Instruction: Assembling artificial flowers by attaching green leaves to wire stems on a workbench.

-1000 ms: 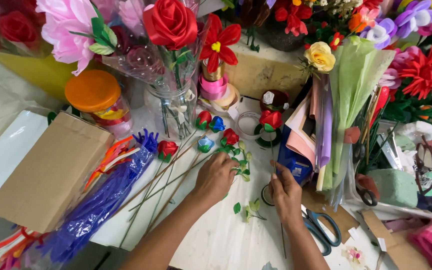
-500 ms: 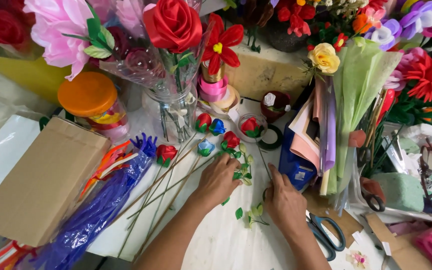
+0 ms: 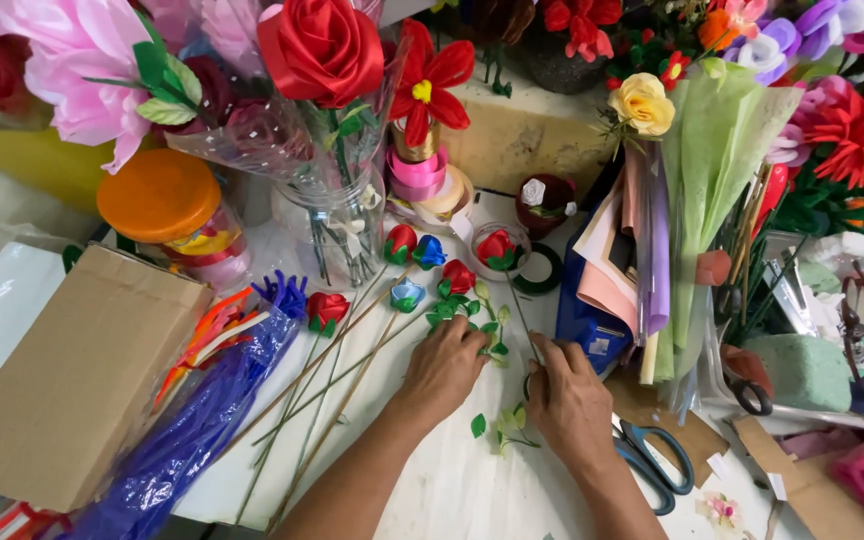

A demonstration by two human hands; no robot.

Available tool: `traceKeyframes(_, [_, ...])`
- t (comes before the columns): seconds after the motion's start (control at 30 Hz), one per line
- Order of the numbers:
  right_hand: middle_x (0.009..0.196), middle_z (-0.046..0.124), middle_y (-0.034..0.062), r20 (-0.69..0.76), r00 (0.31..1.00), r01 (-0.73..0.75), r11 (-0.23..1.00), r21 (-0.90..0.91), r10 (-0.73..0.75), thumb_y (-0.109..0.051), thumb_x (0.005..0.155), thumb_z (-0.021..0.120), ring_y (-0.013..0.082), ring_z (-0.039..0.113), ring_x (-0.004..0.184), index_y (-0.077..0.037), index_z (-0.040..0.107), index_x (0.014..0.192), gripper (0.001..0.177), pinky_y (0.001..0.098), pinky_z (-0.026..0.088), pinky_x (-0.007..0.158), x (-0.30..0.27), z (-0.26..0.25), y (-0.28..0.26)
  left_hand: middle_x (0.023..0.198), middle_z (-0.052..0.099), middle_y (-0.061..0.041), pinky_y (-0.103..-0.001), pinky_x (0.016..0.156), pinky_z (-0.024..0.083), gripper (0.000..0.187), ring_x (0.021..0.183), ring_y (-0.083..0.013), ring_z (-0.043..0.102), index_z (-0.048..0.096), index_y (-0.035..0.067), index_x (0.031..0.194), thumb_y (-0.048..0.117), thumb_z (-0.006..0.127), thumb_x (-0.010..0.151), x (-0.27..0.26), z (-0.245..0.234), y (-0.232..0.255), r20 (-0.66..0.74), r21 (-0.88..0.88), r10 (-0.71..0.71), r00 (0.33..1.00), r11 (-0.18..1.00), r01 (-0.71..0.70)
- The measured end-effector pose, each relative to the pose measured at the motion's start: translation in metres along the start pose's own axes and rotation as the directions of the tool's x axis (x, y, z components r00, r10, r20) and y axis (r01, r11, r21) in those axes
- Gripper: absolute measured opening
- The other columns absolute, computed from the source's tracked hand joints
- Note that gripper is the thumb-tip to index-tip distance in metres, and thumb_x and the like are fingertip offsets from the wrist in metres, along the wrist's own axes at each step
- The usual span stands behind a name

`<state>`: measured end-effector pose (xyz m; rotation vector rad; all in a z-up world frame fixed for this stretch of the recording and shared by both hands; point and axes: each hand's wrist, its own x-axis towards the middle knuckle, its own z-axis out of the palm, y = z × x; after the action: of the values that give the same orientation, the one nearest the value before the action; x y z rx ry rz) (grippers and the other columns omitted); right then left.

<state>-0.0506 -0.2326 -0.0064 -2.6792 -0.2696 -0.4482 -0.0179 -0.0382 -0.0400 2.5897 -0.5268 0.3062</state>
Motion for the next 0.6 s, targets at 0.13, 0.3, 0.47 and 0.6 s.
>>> traceKeyframes(0.13, [0.114,0.065,0.0102,-0.17,0.966,0.212,0.973,0.093,-0.194,-0.007,0.096,0.056,0.0282,0.067,0.099,-0.01,0.065,0.129,0.035,0.0398,0.055,0.07,-0.001,-0.004,-0.003,0.105,0.06,-0.011,-0.044,0.063,0.057,0.019,0.093,-0.0317,0.063,0.07,0.007,0.109,0.011,0.075,0.092,-0.001,0.006,-0.007,-0.048,0.002,0.038,0.998,0.999,-0.038])
traceKeyframes(0.3, [0.11,0.066,0.012,-0.224,0.942,0.285,0.947,0.145,-0.25,-0.005,0.098,0.056,0.0289,0.066,0.096,-0.007,0.067,0.125,0.029,0.04,0.054,0.079,0.0,-0.005,-0.005,0.095,0.063,-0.007,-0.043,0.054,0.054,0.008,0.083,-0.0292,0.065,0.071,0.007,0.103,0.005,0.069,0.096,0.0,0.004,-0.014,-0.16,-0.073,0.051,0.986,0.995,-0.063])
traceKeyframes(0.47, [0.116,0.066,0.0132,-0.201,0.943,0.304,0.932,0.198,-0.264,-0.005,0.098,0.056,0.0307,0.065,0.101,-0.008,0.064,0.13,0.033,0.0424,0.053,0.083,-0.001,0.0,-0.002,0.096,0.065,-0.006,-0.042,0.053,0.05,0.006,0.073,-0.0273,0.064,0.069,0.01,0.102,0.008,0.064,0.099,0.002,-0.022,-0.004,-0.178,-0.266,-0.008,0.984,0.963,-0.04])
traceKeyframes(0.6, [0.124,0.063,0.0162,-0.182,0.95,0.293,0.923,0.249,-0.253,-0.005,0.097,0.055,0.0333,0.062,0.111,-0.005,0.058,0.139,0.041,0.0441,0.052,0.091,0.001,-0.006,-0.006,0.098,0.065,-0.006,-0.038,0.068,0.053,0.01,0.083,-0.0247,0.067,0.069,0.007,0.103,0.004,0.06,0.099,0.003,-0.042,0.003,-0.089,-0.469,0.069,0.994,0.877,-0.103])
